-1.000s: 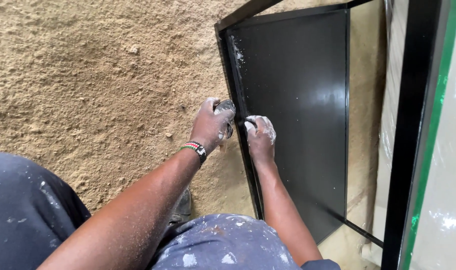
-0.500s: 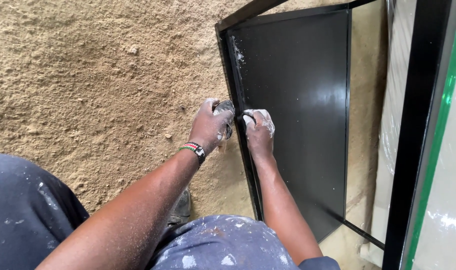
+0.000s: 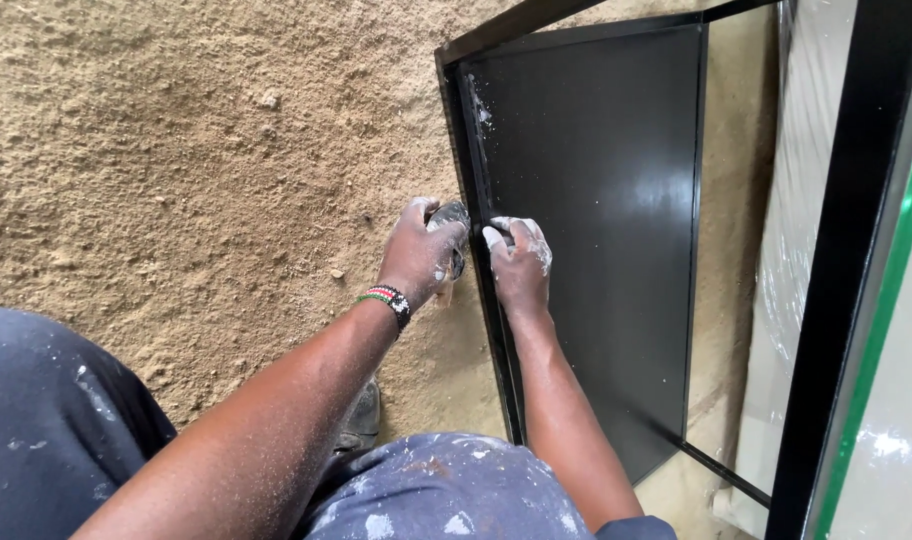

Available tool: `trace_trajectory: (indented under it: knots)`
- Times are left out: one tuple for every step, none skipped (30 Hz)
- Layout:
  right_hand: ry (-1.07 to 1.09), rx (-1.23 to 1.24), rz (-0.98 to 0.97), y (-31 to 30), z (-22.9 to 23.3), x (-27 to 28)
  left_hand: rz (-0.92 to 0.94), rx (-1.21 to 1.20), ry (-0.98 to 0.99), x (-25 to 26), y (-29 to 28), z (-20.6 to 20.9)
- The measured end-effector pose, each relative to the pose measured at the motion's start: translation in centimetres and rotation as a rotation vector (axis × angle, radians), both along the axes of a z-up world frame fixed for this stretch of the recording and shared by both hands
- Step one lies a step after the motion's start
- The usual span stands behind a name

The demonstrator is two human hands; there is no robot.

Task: Applying white filler or paint to the inner edge of a black metal table frame using a small wooden applicator.

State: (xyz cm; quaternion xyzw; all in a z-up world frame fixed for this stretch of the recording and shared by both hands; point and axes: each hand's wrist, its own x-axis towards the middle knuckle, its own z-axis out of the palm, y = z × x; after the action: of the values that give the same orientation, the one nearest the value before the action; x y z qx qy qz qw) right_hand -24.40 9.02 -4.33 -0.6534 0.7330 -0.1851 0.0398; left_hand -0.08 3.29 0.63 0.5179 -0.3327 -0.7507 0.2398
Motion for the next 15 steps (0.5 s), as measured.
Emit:
trace_trajectory:
  knots:
    - [0.011, -0.011, 0.006, -0.1, 0.0, 0.2, -0.007, -0.001, -0.006, 0.0, 0.0, 0.0]
    - [0.022, -0.023, 0.013, -0.3, 0.0, 0.4, -0.013, -0.003, -0.013, 0.0, 0.0, 0.1]
    - [0.022, -0.024, 0.012, -0.3, -0.1, 0.6, -0.014, -0.004, -0.013, -0.3, 0.0, -0.3]
    - [0.026, -0.031, 0.015, -0.3, -0.2, 0.7, -0.009, 0.011, -0.019, -0.4, 0.1, -0.6]
    - [0.029, -0.038, 0.018, -0.3, -0.3, 0.9, -0.004, 0.026, -0.024, -0.6, 0.1, -0.9]
    - [0.029, -0.038, 0.019, -0.5, -0.4, 1.0, -0.003, 0.027, -0.024, -0.5, 0.0, -0.9]
    - [0.036, -0.048, 0.006, -0.7, -0.6, 1.0, -0.009, 0.013, -0.025, -0.5, -0.1, -1.0]
    - [0.044, -0.058, -0.008, -0.9, -0.6, 1.1, -0.016, -0.001, -0.025, -0.4, -0.2, -1.0]
    - [0.044, -0.058, -0.008, -1.1, -0.5, 0.9, -0.015, -0.001, -0.025, -0.5, -0.1, -1.0]
    - [0.008, -0.041, -0.016, -1.2, -0.3, 0.8, -0.015, 0.004, -0.028, -0.4, -0.1, -0.9]
    - [-0.029, -0.023, -0.024, -1.3, -0.2, 0.8, -0.014, 0.009, -0.032, -0.4, 0.0, -0.9]
    - [-0.029, -0.024, -0.023, -1.1, 0.2, 0.3, -0.014, 0.009, -0.032, -0.1, -0.1, -0.3]
    - [-0.168, 0.078, -0.133, -0.9, 0.6, -0.1, -0.009, 0.019, -0.022, 0.3, -0.2, 0.3]
    - [-0.307, 0.179, -0.241, -0.7, 1.1, -0.5, -0.005, 0.029, -0.011, 0.6, -0.3, 0.9]
    - [-0.307, 0.179, -0.24, -0.4, 1.4, -0.7, -0.003, 0.028, -0.011, 0.5, -0.4, 0.8]
